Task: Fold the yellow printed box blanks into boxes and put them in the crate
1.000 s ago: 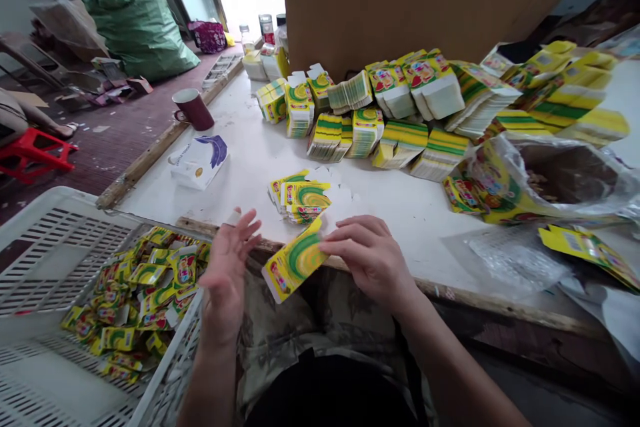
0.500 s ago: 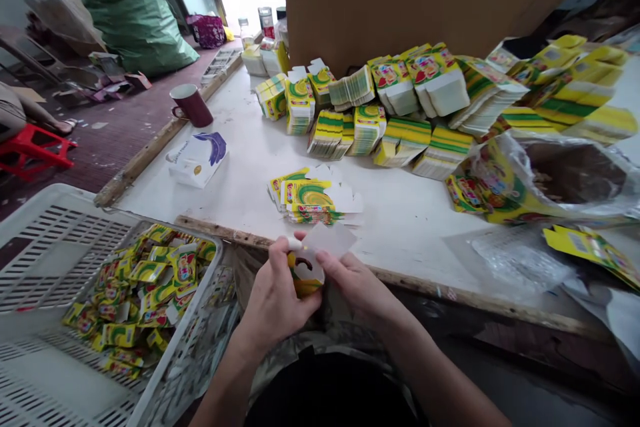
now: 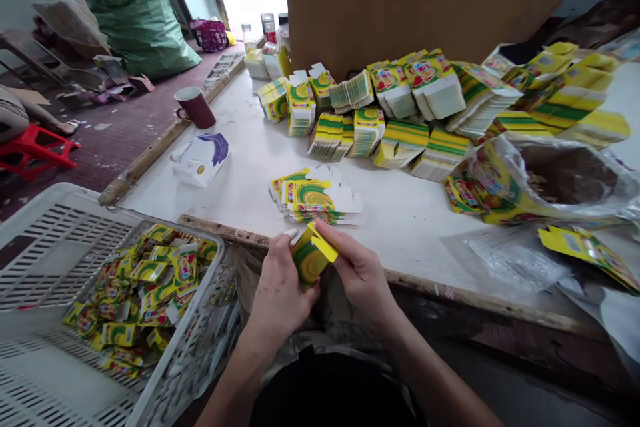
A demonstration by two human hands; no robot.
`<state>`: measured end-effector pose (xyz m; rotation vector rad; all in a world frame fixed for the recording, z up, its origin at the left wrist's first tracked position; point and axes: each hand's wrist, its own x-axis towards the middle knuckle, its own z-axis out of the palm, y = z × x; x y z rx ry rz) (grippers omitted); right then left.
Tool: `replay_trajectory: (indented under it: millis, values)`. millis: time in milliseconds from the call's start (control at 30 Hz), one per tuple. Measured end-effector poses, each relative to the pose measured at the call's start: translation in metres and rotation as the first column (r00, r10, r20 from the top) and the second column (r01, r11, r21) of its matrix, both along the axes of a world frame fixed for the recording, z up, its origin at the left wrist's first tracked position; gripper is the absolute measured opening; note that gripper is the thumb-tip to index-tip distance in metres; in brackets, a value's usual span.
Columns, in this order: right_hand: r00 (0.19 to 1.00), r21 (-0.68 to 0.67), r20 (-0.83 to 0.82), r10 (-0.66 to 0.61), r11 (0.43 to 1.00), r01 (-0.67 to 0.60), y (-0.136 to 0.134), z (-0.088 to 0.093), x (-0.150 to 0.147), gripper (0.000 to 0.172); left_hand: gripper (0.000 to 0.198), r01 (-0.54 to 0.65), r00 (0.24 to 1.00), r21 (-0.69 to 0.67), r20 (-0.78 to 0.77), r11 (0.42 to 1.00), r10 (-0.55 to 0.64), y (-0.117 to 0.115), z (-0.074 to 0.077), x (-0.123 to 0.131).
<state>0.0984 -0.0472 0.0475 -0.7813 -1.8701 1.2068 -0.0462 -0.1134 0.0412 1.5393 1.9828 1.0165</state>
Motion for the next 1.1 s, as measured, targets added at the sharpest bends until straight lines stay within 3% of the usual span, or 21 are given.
replay_trajectory:
  millis: [167,333,467,567,633,700,733,767,833,900,1000,1033,1100]
  values:
    - [0.963,0.150,0.178,0.200,0.962,-0.228,0.016,0.002,0.013,0.034,0.050,0.092,0.990,-0.076,-0.099,0.993,-0.099,-0.004,0.010,-0.021]
    - [0.887,0.025,0.289,0.361,0.923,-0.384,0.029,0.015,0.023,0.027,0.046,0.253,0.957,-0.105,-0.118,0.962,-0.264,-0.001,0.029,-0.033]
    - [0.955,-0.028,0.183,0.233,0.972,-0.232,0.022,0.011,0.014,0.024,0.048,0.176,0.970,-0.094,-0.152,0.980,-0.189,0.003,0.031,-0.024]
    - [0.989,-0.108,-0.030,0.142,0.984,-0.144,0.021,-0.002,0.004,0.055,0.051,0.031,0.992,0.005,0.123,0.999,-0.032,0.004,0.023,-0.020]
    - [0.999,-0.106,-0.026,0.029,0.994,-0.032,0.031,-0.011,0.000,0.061,0.046,-0.220,0.874,0.172,0.471,0.960,0.116,0.002,0.016,-0.024]
    - [0.968,0.034,0.193,-0.160,0.987,0.156,0.050,-0.018,-0.003,0.044,0.039,-0.555,0.626,0.283,0.761,0.782,0.170,-0.002,0.011,-0.037]
    - [0.912,0.135,0.313,-0.266,0.963,0.234,0.060,-0.021,-0.004,0.036,0.041,-0.676,0.508,0.282,0.847,0.680,0.154,-0.004,0.010,-0.045]
    - [0.846,0.219,0.404,-0.349,0.935,0.280,0.070,-0.023,-0.007,0.032,0.048,-0.733,0.426,0.261,0.896,0.628,0.125,-0.007,0.009,-0.053]
    - [0.751,0.305,0.505,-0.424,0.902,0.304,0.085,-0.027,-0.013,0.026,0.059,-0.743,0.331,0.197,0.939,0.640,0.095,-0.010,0.008,-0.067]
    - [0.725,0.319,0.537,-0.431,0.900,0.298,0.092,-0.030,-0.019,0.018,0.061,-0.747,0.239,0.108,0.965,0.655,0.113,-0.009,0.009,-0.071]
    - [0.704,0.340,0.557,-0.441,0.894,0.290,0.092,-0.030,-0.023,0.011,0.056,-0.783,0.098,-0.030,0.981,0.621,0.170,0.000,0.007,-0.057]
    - [0.703,0.343,0.557,-0.443,0.893,0.291,0.089,-0.028,-0.022,0.010,0.054,-0.767,0.087,-0.051,0.979,0.640,0.183,0.004,0.005,-0.048]
    - [0.708,0.341,0.552,-0.440,0.894,0.290,0.083,-0.021,-0.017,0.008,0.055,-0.683,0.126,-0.048,0.975,0.729,0.183,0.011,-0.001,-0.031]
